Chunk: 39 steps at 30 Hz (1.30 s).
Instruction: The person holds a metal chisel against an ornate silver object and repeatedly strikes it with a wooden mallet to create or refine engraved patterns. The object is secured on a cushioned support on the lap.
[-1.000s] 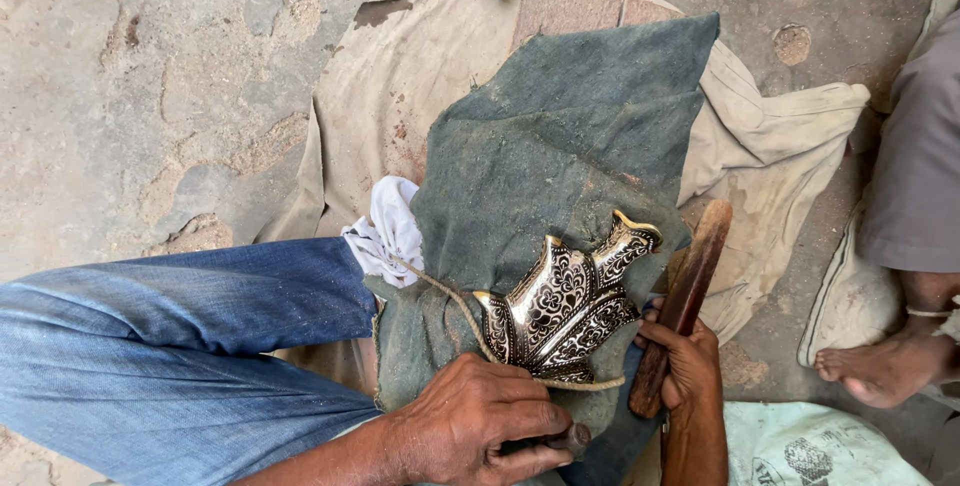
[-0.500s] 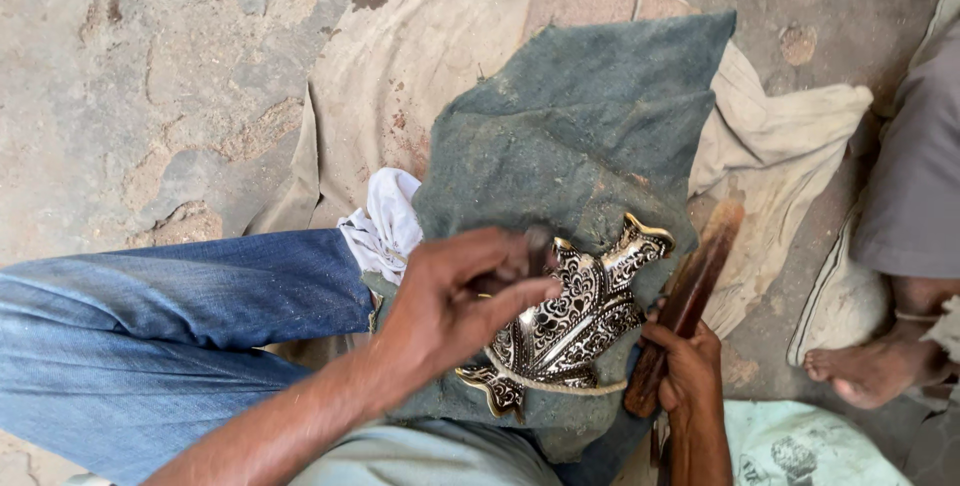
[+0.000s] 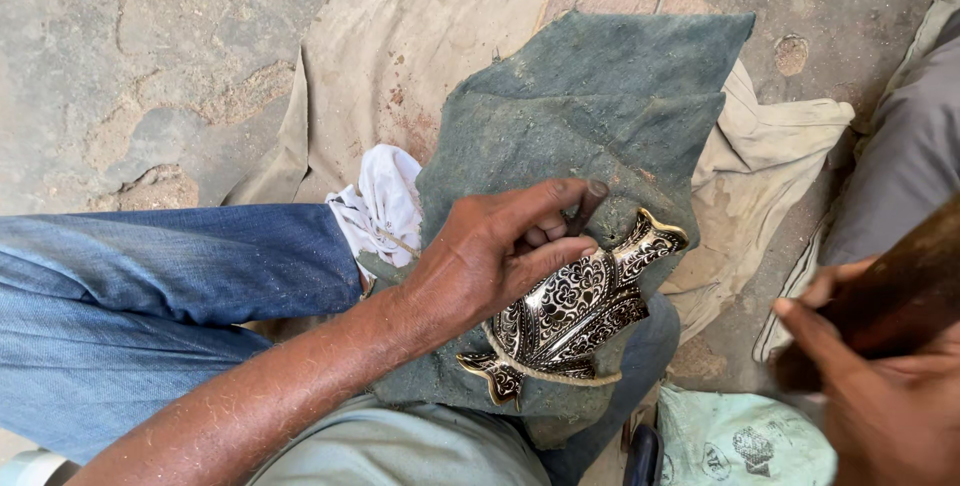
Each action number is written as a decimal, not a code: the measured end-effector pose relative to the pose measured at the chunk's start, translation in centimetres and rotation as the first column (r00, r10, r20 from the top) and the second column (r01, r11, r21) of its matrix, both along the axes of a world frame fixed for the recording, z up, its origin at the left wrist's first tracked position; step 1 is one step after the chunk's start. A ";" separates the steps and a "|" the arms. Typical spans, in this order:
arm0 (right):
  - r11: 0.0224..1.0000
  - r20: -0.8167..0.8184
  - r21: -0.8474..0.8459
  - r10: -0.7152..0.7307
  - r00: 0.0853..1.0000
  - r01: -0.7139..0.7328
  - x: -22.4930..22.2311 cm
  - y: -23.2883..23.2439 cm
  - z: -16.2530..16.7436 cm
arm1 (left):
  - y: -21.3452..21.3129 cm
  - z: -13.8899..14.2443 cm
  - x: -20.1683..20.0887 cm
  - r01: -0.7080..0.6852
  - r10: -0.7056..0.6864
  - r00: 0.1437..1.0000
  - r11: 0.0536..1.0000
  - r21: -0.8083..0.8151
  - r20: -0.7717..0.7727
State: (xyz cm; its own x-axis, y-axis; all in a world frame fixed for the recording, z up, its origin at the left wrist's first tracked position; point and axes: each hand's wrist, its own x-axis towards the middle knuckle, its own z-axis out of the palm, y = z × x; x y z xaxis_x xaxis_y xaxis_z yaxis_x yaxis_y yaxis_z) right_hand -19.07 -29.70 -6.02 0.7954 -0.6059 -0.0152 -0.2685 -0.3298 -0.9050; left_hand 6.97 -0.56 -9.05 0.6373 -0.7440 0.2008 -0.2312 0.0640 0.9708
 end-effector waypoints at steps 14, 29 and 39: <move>0.843 -0.713 -0.331 0.071 0.697 -0.425 2.4 -8.4 0.3 | 0.0 0.2 0.2 -0.033 0.034 0.999 0.999 -0.022 0.027; 0.828 -0.566 -0.460 0.004 0.824 -0.320 2.5 -3.7 4.4 | -0.2 0.9 0.4 0.052 -0.052 0.999 0.998 0.032 0.007; 0.983 -0.277 -0.109 -0.170 0.946 0.145 6.6 0.2 -2.7 | 2.3 3.7 -2.4 0.192 -0.178 0.975 0.976 -0.100 0.134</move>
